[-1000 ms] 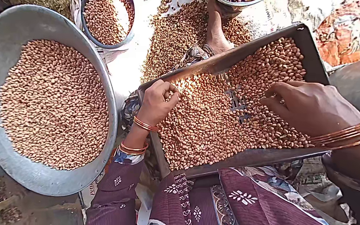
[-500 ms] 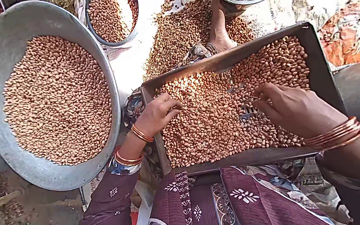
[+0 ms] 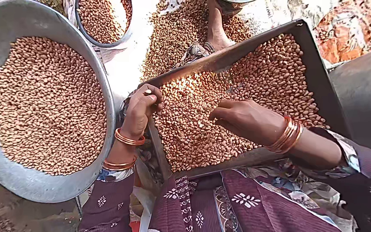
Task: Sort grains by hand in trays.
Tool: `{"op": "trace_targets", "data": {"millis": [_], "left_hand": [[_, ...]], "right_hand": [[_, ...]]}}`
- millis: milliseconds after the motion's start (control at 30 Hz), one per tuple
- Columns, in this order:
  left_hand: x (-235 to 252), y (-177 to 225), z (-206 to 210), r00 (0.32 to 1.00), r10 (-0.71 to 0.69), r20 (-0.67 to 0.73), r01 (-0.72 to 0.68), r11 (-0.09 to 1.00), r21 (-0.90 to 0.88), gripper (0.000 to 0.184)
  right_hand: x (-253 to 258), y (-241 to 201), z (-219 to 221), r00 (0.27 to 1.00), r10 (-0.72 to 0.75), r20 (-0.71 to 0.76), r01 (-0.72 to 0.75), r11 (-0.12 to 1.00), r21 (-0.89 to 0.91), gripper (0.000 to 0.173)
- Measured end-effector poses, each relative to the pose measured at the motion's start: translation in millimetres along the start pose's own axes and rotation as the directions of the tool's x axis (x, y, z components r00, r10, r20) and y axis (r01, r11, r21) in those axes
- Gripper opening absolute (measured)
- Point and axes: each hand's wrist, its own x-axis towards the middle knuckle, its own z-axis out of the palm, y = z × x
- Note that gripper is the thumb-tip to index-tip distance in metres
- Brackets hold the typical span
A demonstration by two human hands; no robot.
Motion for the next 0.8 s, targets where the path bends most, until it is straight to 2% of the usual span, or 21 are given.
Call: {"op": "trace_targets", "data": {"millis": [33,100,167,267,367,533,600,700,800], "left_hand": [[-5,2,1,1.000,0.013,-0.018,-0.009,0.978,0.211,0.018],[-9,0,5,0.997,0.081,-0.005,-0.062,0.800,0.597,0.016],[-11,-4,9,0.986,0.164,0.028,-0.130,0.655,0.744,0.019],[-15,-9,12,0.973,0.223,0.061,-0.178,0.558,0.811,0.020],[-13,-14,11,0.964,0.235,0.121,-0.224,0.479,0.849,0.021],[-14,-21,8,0.947,0.242,0.212,-0.303,0.449,0.841,0.021],[-14,-24,11,0.937,0.263,0.229,-0.324,0.418,0.849,0.022],[-14,-24,19,0.937,0.259,0.236,-0.320,0.362,0.876,0.020],[-13,-21,26,0.946,0.218,0.239,-0.301,0.326,0.896,0.019]], "right_hand": [[6,-2,7,0.999,-0.037,0.027,0.038,0.999,-0.016,0.011],[14,-5,20,0.993,-0.095,0.071,0.100,0.993,-0.065,0.006],[17,-8,28,0.991,-0.116,0.069,0.123,0.987,-0.103,0.002],[17,-4,32,0.993,-0.093,0.066,0.100,0.989,-0.112,0.008],[18,3,12,0.997,0.018,0.071,-0.020,0.999,0.027,0.011],[27,36,-18,0.978,0.197,-0.073,-0.175,0.957,0.233,0.009],[29,43,-24,0.973,0.230,-0.027,-0.212,0.933,0.292,0.013],[34,45,-17,0.991,0.133,0.010,-0.130,0.946,0.298,0.014],[42,41,-8,0.999,0.030,0.030,-0.036,0.975,0.221,0.013]]}}
